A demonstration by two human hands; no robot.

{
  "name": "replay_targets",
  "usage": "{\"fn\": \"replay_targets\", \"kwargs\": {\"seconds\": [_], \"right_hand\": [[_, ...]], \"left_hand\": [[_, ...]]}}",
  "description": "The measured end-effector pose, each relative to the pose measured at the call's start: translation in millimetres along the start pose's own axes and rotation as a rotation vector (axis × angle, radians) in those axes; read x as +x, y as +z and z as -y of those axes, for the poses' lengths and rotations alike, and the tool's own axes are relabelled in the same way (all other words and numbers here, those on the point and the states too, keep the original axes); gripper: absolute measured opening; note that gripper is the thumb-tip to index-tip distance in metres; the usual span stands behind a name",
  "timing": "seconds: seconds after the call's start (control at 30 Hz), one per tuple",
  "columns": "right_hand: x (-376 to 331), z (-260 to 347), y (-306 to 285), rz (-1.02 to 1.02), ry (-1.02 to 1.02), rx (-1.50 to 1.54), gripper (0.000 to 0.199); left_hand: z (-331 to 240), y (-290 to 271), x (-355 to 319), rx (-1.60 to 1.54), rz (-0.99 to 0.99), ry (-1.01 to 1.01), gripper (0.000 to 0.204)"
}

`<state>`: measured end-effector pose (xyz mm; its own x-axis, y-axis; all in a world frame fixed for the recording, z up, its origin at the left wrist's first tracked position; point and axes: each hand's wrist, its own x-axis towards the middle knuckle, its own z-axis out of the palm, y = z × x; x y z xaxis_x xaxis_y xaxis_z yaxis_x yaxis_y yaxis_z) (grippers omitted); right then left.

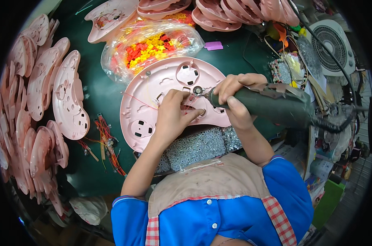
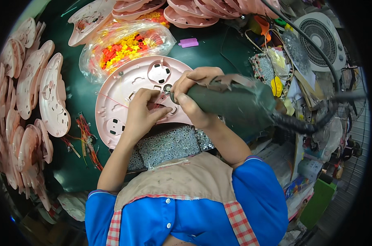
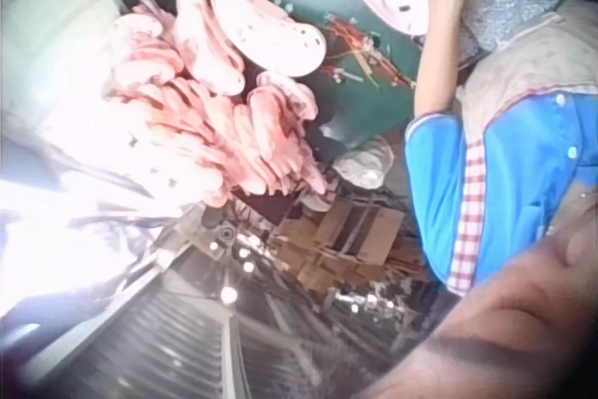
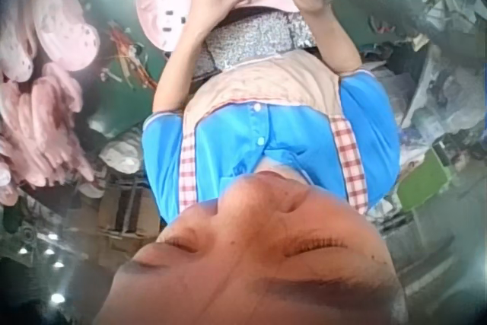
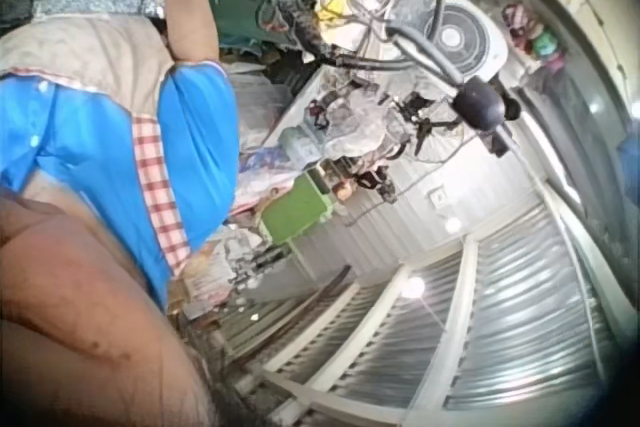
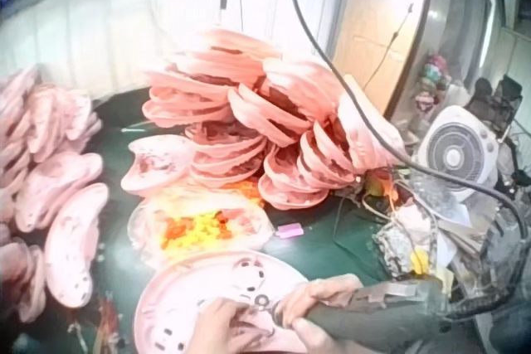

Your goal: The person assembles pink plastic decorative items by inserting small colorful plastic pieces into pre-cut slots and securing them with a handheld tool. The person repeatedly picks up the plastic pieces, places them into the item, and uses the tool to press them into place.

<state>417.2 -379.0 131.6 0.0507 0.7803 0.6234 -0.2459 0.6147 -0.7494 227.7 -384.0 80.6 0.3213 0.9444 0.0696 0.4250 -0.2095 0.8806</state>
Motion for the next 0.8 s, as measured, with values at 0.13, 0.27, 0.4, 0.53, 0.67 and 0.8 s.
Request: {"fn": "replay_targets", "kwargs": {"seconds": [0.13,0.27,0.4,0.53,0.67,0.8], "right_hand": [[0,-15,3,0.004,0.02,-0.031,0.046],[-1,-27,4,-0.011,0.046,-0.024,0.044],[-3,-35,4,-0.004,0.048,-0.001,0.043],[-6,-32,5,0.058,0.054,0.012,0.043],[-2,-37,8,0.019,0.054,0.006,0.045],[-1,-37,8,0.038,0.056,0.011,0.043]], "left_hand": [[1,4,-1,-0.022,0.009,-0.026,0.049],[6,7,-2,-0.017,0.009,-0.003,0.045],[7,7,-3,-0.005,-0.002,0.009,0.045],[6,5,-3,0.025,-0.026,0.031,0.05],[10,6,0,0.006,-0.015,0.058,0.053],[7,5,-3,0.037,-0.052,0.055,0.054]]}}
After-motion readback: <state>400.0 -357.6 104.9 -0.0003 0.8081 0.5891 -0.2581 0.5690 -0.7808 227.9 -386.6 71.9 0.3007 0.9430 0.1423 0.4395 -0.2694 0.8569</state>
